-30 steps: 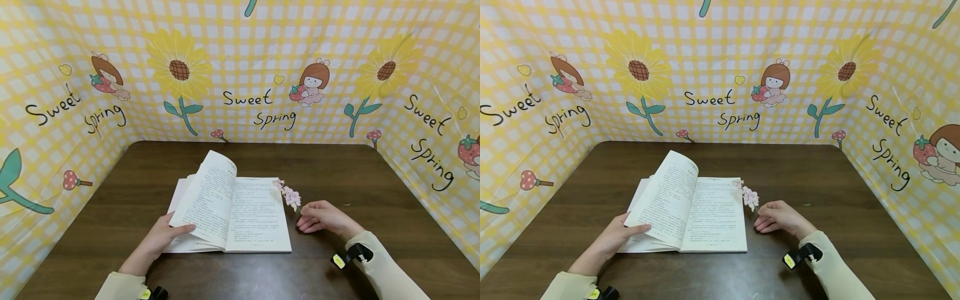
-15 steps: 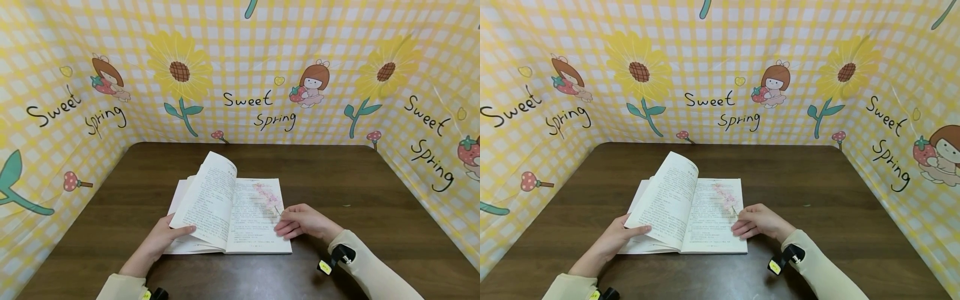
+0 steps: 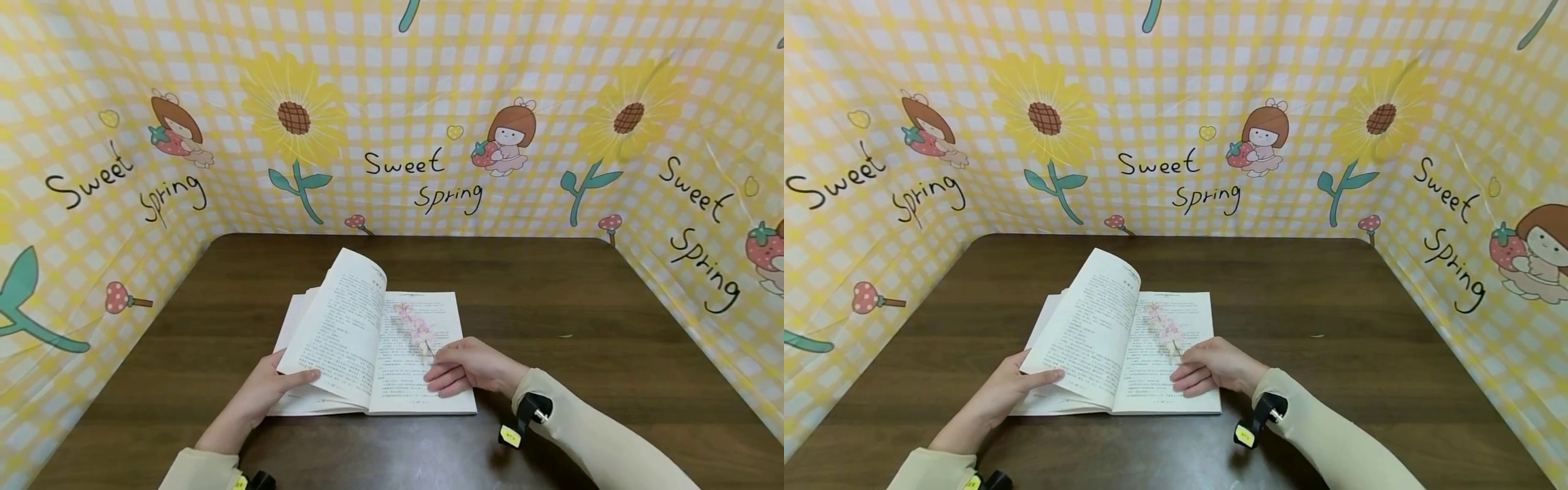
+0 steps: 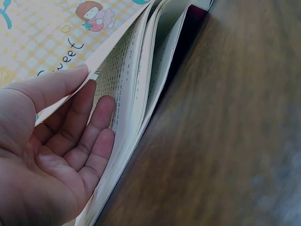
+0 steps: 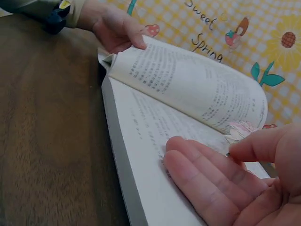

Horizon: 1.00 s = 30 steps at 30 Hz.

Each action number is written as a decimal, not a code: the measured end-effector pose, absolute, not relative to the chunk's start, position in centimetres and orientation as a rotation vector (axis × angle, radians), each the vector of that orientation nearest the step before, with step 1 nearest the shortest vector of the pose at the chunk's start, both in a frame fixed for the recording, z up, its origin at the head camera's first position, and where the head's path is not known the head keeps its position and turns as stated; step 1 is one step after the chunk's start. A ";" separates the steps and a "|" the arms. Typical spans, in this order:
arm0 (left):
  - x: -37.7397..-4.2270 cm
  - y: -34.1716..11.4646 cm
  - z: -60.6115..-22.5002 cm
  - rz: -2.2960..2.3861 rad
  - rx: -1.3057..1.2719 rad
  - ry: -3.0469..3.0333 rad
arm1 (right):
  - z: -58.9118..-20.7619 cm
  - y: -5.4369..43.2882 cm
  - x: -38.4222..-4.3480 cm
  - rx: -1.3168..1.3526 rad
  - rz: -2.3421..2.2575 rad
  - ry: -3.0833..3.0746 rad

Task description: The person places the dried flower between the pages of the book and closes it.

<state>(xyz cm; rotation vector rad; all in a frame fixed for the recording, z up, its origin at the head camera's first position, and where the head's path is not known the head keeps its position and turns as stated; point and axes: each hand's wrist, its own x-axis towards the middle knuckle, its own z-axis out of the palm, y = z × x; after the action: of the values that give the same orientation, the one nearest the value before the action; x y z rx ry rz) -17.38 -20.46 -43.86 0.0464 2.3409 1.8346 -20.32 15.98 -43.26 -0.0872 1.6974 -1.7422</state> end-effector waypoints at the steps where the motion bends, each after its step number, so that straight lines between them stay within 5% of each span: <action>1: -17.3 -20.5 -43.9 1.834 0.046 2.341 | -43.2 15.9 -20.3 -0.079 -1.732 1.701; 30: -17.3 -20.4 -43.7 1.778 0.028 2.366 | -43.2 16.7 -19.5 -0.112 -1.805 1.626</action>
<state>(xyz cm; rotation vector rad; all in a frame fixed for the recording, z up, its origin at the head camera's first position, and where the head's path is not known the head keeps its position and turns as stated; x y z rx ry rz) -17.29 -20.40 -43.69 0.0275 2.3656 1.7783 -19.52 16.71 -43.25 -0.1117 1.6256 -1.8046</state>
